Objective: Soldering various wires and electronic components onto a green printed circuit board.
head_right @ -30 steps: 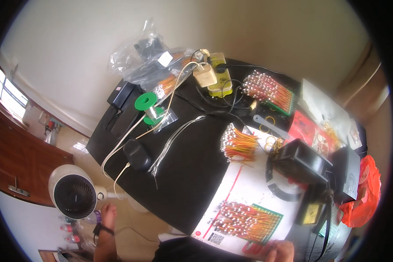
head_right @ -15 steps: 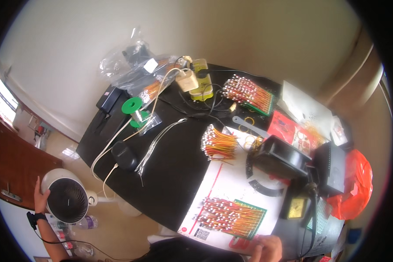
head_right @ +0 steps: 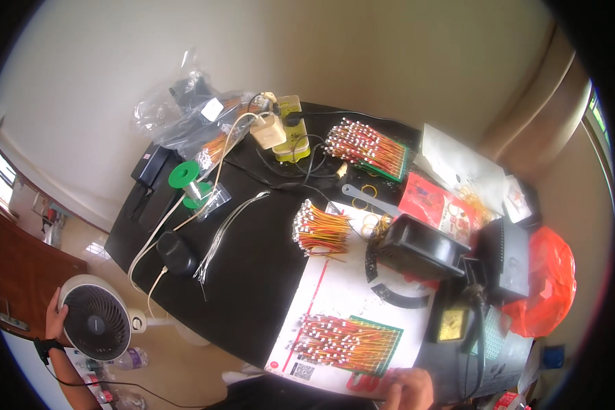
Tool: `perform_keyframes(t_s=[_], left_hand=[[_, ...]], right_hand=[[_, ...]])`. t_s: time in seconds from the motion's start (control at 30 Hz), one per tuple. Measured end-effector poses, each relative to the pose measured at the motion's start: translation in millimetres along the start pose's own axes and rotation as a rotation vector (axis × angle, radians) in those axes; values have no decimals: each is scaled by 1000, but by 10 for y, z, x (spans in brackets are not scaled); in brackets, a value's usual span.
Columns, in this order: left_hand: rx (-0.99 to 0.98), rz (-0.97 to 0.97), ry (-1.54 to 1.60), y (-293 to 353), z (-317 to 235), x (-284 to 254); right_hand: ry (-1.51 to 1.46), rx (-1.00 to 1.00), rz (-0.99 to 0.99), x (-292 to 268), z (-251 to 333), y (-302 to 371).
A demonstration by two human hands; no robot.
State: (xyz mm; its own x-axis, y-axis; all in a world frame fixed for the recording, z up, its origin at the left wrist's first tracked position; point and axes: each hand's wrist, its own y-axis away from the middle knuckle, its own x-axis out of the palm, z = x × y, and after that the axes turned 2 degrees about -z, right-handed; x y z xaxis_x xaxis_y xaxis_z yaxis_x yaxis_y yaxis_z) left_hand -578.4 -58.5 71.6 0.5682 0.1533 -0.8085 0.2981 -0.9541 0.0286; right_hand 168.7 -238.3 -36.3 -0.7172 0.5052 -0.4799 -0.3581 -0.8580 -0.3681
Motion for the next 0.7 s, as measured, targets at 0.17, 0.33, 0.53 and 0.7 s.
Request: perform_keyframes(t_s=[0.17, 0.33, 0.53, 0.7], left_hand=[[8, -76, -150, 81, -95, 128], [308, -506, -444, 420, -693, 624], [1007, -334, -234, 1146, -2142, 1983], [1298, -40, 154, 1072, -3243, 2815]], right_hand=[[2, -10, -15, 3, 111, -105], [102, -60, -42, 17, 208, -209], [117, -99, -86, 63, 221, -222], [185, -156, -115, 46, 159, -243]])
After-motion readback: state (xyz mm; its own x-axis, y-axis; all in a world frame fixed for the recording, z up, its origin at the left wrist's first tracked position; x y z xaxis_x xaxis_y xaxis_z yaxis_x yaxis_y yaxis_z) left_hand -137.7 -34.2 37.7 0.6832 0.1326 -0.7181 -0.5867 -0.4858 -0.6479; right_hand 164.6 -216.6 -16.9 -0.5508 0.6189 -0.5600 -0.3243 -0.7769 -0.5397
